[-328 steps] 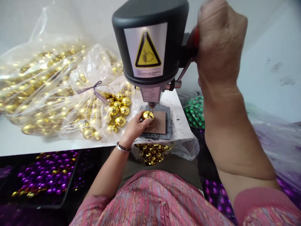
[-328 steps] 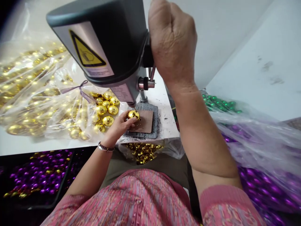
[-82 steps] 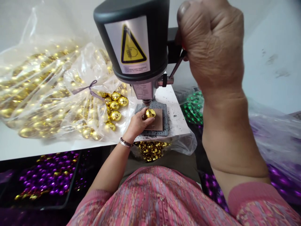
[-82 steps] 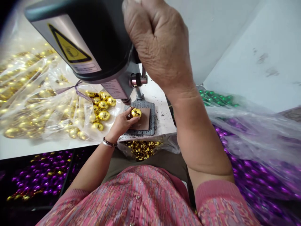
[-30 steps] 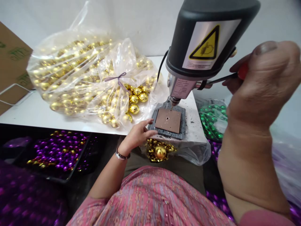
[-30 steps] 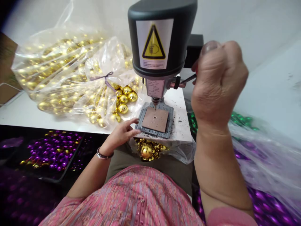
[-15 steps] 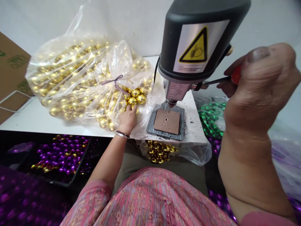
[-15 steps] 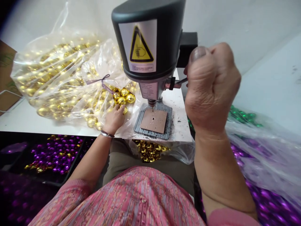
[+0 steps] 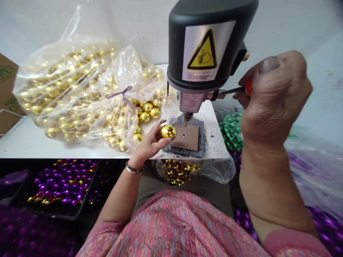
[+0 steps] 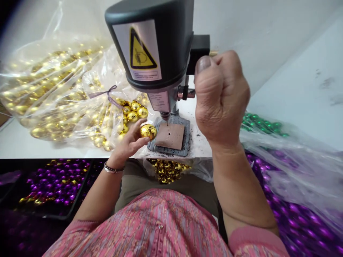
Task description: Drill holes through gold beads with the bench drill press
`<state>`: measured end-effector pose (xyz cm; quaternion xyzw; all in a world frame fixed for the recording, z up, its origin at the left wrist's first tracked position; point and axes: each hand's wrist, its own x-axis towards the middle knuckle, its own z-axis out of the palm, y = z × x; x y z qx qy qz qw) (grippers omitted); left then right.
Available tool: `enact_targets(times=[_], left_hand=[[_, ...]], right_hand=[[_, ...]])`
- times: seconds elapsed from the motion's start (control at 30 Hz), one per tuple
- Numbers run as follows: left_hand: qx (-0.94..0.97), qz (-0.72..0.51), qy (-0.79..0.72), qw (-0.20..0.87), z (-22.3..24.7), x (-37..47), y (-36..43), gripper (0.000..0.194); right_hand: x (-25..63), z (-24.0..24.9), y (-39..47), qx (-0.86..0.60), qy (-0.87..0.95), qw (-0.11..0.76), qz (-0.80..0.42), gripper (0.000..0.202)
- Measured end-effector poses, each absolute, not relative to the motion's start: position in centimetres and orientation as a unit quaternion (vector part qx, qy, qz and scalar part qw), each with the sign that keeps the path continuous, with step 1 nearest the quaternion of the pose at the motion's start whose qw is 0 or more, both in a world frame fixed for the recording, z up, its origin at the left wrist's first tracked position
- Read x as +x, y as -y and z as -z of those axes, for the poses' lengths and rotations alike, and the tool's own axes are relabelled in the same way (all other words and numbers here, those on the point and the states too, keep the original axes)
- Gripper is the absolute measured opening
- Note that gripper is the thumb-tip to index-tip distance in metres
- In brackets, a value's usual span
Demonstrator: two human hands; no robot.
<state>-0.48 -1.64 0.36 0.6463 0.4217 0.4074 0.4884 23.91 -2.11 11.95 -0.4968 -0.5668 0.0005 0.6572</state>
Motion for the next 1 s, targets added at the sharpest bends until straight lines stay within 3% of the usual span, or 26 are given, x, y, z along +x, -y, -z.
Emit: enact_targets(times=[0.13, 0.23, 0.33, 0.47, 0.8, 1.0], left_hand=[[0.493, -0.405, -0.367, 0.677, 0.8, 1.3, 2.3, 0.064], [0.434, -0.407, -0.365, 0.716, 1.7, 2.2, 2.3, 0.072], [0.500, -0.392, -0.435, 0.638, 1.8, 3.0, 2.0, 0.077], [0.608, -0.360, -0.529, 0.471, 1.2, 3.8, 1.3, 0.065], [0.612, -0.303, -0.541, 0.490, 1.5, 4.2, -0.2, 0.052], [0.635, -0.264, -0.555, 0.467, 1.1, 4.5, -0.6, 0.053]], right_hand=[[23.9, -12.0, 2.5, -0.490, 0.584, 0.647, 0.001, 0.045], [23.8, -12.1, 2.5, -0.491, 0.589, 0.642, -0.011, 0.041], [23.7, -12.2, 2.4, -0.463, 0.587, 0.664, -0.012, 0.042], [23.6, -12.3, 2.2, -0.430, 0.586, 0.686, -0.023, 0.041], [23.8, -12.5, 2.5, -0.414, 0.608, 0.676, -0.043, 0.031], [23.8, -12.8, 2.8, -0.444, 0.608, 0.658, -0.030, 0.031]])
